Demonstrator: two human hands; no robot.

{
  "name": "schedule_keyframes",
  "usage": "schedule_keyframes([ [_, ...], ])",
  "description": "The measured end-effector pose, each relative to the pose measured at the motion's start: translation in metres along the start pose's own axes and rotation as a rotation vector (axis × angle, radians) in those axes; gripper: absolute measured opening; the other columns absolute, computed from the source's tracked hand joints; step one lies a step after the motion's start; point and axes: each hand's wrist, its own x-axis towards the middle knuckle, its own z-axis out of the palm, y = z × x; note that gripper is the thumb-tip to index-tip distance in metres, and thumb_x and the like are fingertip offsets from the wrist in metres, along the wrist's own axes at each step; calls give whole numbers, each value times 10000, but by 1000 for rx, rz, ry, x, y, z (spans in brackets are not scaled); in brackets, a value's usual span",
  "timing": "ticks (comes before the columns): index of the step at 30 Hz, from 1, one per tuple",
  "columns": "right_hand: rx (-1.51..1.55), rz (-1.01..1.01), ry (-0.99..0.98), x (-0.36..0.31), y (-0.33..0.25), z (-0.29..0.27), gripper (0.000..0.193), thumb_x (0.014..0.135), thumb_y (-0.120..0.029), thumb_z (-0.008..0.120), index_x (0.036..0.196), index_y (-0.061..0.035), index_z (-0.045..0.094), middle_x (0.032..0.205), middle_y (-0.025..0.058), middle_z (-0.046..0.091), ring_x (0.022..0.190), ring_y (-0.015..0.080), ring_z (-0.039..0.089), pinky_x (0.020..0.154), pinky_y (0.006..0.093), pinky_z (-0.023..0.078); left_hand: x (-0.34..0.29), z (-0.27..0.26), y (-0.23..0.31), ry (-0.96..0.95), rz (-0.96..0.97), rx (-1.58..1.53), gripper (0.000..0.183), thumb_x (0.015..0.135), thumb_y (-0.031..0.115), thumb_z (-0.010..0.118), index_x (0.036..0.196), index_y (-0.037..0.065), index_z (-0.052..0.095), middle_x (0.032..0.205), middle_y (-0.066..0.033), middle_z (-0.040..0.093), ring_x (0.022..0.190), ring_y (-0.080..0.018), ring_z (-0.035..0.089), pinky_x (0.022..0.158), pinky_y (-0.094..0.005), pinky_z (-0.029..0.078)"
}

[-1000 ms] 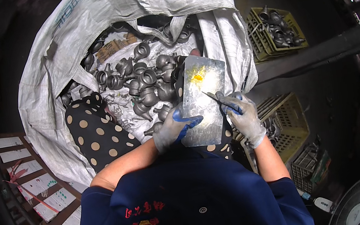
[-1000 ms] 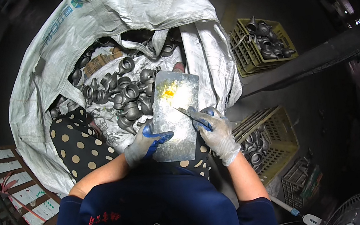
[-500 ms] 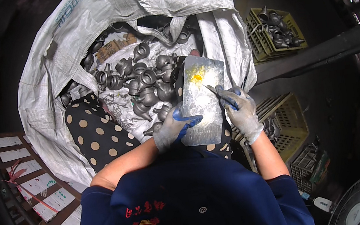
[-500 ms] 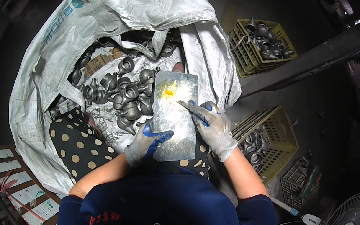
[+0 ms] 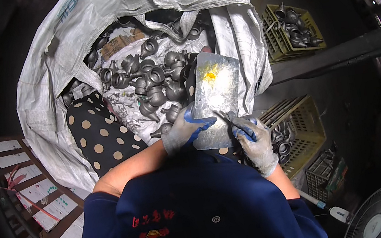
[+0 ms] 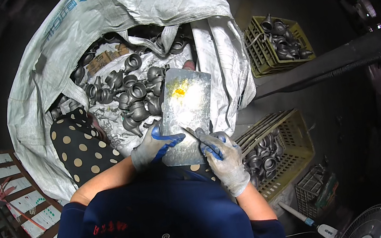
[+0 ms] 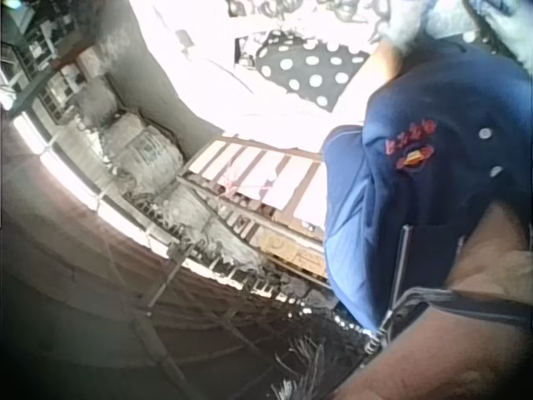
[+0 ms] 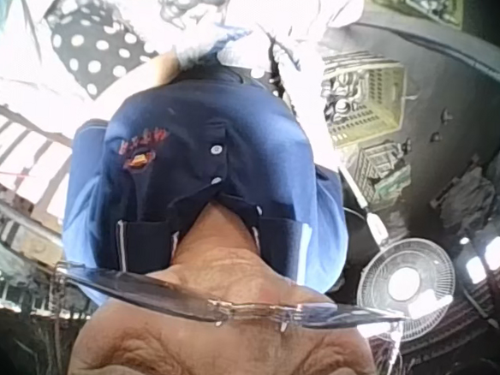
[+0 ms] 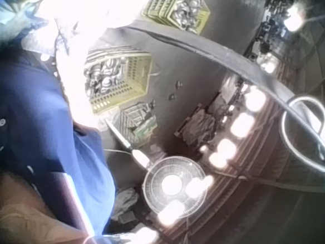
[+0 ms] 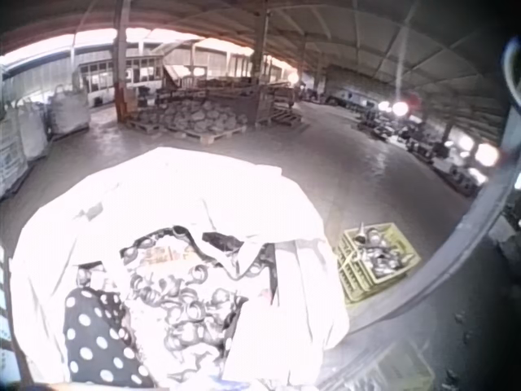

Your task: The recorder uses a hand-held pick tool to clean and inspect metal castings pulled from a large bulk bag on a fabrication floor.

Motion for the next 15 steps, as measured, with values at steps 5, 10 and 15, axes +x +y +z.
schedule_keyframes([
  [5, -69, 23, -25, 2, -11, 5, 254, 797, -50, 627, 1046, -9, 651, 974, 170, 653, 884, 306, 633, 786, 352, 487, -1, -5, -5, -35, -27, 34, 349, 833, 14, 648, 1168, 19, 550, 1061, -34, 625, 948, -99, 585, 850, -254, 486],
  [10, 100, 61, 1, 4, -9, 13, 296, 826, -58, 602, 1121, -56, 627, 1080, 173, 642, 938, 322, 636, 792, 344, 504, -3, 2, -2, -86, 56, -156, 337, 850, 10, 621, 1177, 18, 542, 1090, -41, 616, 978, -114, 585, 876, -267, 483],
  [15, 139, 43, -18, 1, 2, 21, 327, 827, -56, 597, 1154, -56, 609, 1085, 164, 643, 956, 325, 633, 808, 335, 501, -3, -1, -2, -112, 95, 54, 328, 891, 56, 554, 1205, -24, 503, 1121, -119, 609, 1009, -185, 602, 905, -316, 478],
])
